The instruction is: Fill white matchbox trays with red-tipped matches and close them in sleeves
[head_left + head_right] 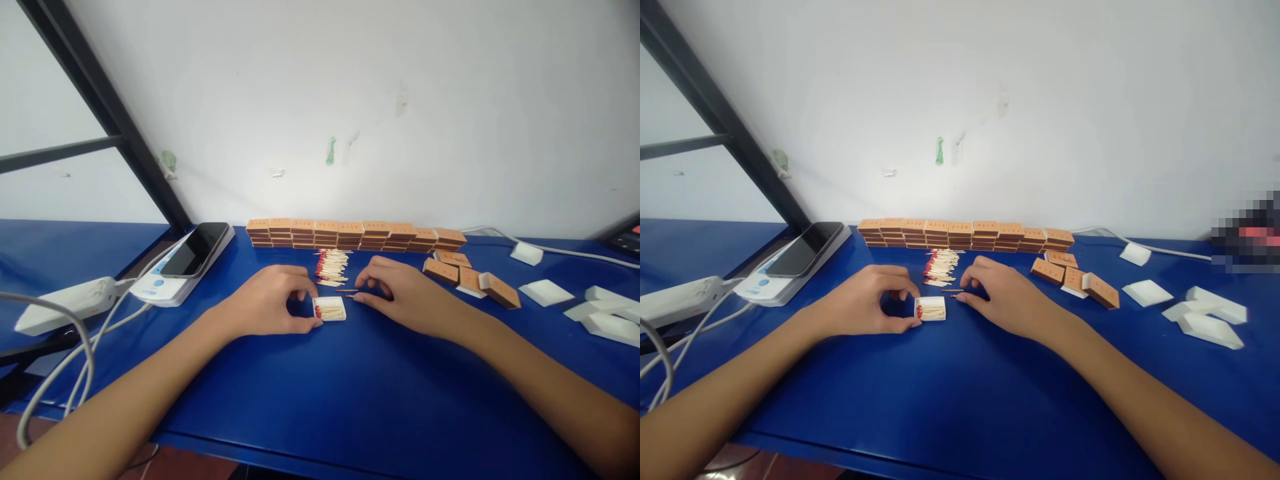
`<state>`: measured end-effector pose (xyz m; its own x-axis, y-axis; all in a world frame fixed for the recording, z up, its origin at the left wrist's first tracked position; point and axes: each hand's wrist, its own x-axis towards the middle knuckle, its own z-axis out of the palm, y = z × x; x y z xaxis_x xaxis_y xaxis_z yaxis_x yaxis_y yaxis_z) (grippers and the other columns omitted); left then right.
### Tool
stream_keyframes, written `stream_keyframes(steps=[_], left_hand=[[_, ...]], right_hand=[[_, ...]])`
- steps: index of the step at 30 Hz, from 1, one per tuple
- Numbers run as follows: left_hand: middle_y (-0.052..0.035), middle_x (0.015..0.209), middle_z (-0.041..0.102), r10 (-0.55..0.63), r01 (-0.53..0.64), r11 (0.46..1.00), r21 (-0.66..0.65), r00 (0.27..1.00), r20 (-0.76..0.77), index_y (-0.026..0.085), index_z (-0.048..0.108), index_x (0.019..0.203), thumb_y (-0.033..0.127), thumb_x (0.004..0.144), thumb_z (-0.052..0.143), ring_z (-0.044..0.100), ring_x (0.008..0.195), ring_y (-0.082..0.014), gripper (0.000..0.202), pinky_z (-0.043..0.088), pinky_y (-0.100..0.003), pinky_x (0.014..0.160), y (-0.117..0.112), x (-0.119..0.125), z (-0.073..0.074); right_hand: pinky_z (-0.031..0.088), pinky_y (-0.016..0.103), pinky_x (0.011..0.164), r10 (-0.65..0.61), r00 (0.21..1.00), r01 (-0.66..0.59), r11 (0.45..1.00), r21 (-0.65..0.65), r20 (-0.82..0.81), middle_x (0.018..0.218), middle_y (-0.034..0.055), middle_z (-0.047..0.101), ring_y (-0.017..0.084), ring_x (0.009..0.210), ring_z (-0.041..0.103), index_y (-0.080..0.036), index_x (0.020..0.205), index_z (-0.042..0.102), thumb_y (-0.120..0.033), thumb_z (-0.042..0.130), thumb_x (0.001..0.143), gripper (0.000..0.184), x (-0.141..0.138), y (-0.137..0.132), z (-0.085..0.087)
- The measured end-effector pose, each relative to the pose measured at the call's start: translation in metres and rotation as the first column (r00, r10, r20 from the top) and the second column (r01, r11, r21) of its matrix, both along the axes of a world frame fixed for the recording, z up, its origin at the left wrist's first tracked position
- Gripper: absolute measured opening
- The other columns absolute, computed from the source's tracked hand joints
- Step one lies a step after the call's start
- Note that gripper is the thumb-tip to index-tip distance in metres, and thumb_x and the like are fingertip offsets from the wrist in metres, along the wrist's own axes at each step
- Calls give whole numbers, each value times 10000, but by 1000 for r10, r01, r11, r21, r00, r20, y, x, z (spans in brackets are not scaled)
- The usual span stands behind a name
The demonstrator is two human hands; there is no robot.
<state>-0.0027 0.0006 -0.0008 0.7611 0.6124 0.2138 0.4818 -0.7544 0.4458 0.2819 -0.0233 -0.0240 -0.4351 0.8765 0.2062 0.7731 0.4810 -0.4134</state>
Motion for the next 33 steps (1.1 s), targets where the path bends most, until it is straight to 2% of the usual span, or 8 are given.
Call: stream_keyframes(steps=[8, 14, 19, 22, 27, 33], left_hand=[[-9, 835, 642, 7, -7, 1000, 3, 1000, -7, 187, 776, 954, 370, 780, 847, 587, 722, -140, 263, 476, -288, 652, -1, 0, 2], [-5, 833, 643, -5, 5, 1000, 14, 1000, -7, 189, 774, 959, 378, 784, 846, 590, 719, -137, 268, 480, -281, 649, 0, 0, 0], [-5, 836, 635, 3, -3, 1000, 9, 1000, -28, 190, 776, 954, 364, 792, 851, 589, 722, -136, 248, 473, -278, 654, -1, 1, 2], [-9, 849, 639, 8, -9, 1000, -3, 999, -34, 193, 776, 955, 364, 791, 852, 593, 734, -139, 249, 478, -277, 658, -1, 1, 3], [-7, 848, 639, 7, -7, 1000, 6, 999, -32, 193, 773, 962, 376, 800, 845, 591, 725, -138, 255, 473, -280, 653, -1, 1, 2], [3, 848, 632, 5, -5, 1000, 4, 1000, -15, 201, 778, 1004, 369, 801, 849, 588, 732, -136, 273, 472, -285, 668, 0, 1, -2]], right_hand=[[420, 311, 641, 5, 998, 0, 997, -78, 68, 890, 32, 620, 175, 738, 583, -224, 860, 609, -354, 568, 1043, 228, 1, -3, 0], [436, 315, 678, -19, 1000, 19, 1000, -8, 11, 917, 26, 619, 167, 739, 582, -220, 908, 633, -317, 603, 1039, 166, -11, -5, -3], [435, 319, 687, -68, 997, 67, 997, 38, 25, 957, 25, 619, 175, 753, 585, -218, 939, 622, -321, 656, 1014, 131, -19, -4, -11], [439, 312, 683, -67, 998, 66, 998, 21, 14, 965, 28, 625, 175, 764, 595, -220, 946, 630, -319, 648, 1018, 124, -18, -3, -12], [437, 310, 668, -54, 998, 54, 999, -4, 11, 948, 35, 643, 168, 738, 590, -217, 905, 638, -281, 605, 1031, 145, -15, -2, -6], [438, 302, 667, -8, 992, 14, 999, 45, -129, 909, 32, 650, 168, 752, 597, -222, 889, 635, -278, 612, 1022, 146, -30, -17, 4]])
